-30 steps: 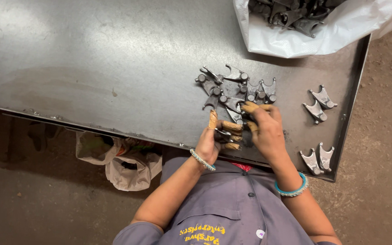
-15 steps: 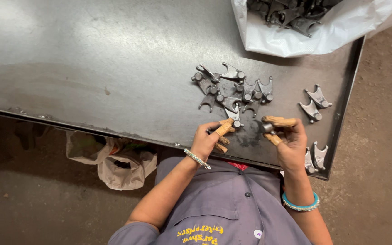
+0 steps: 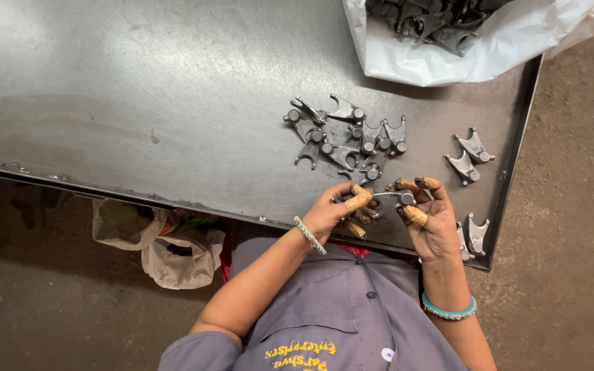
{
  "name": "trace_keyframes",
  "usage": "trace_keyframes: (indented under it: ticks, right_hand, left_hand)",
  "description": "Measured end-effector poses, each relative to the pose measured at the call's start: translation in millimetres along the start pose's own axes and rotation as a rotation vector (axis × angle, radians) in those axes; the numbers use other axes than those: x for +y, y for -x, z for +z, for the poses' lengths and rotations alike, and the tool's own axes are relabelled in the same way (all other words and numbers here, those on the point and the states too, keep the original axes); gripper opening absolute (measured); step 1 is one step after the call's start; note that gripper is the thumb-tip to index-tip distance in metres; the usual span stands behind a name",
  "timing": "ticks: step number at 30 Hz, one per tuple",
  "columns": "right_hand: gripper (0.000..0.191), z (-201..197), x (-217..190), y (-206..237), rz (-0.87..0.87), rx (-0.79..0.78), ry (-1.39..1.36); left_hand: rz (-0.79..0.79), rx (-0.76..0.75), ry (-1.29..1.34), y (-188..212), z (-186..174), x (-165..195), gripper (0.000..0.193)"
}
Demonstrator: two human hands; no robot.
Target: The person picks up cast metal yoke parts one at a time from a metal table, turns and looks over each casting in both hands, and sets it back on the table in a group, occasionally tossing pieces into a large bag of parts at the edge of the table.
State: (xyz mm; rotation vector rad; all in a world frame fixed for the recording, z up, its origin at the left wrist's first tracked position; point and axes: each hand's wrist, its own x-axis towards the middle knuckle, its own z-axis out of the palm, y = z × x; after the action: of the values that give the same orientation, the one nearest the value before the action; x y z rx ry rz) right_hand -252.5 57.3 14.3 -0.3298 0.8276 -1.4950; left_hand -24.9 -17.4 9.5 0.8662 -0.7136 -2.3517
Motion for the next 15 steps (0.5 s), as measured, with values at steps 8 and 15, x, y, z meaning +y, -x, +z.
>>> trace_keyframes:
  ticks: [8, 15]
  right_hand:
    - [0.046, 2.4, 6.9, 0.6, 0.052, 0.019, 0.265]
    - [0.044, -2.2, 8.8, -0.8, 0.103, 0.037, 0.402]
  left_hand:
    - [-0.146, -0.097, 0.224, 0.7, -14.2, -4.9, 0.03]
    - [-0.15, -0.021, 0.26, -11.7, -27.0, -31.5, 0.035]
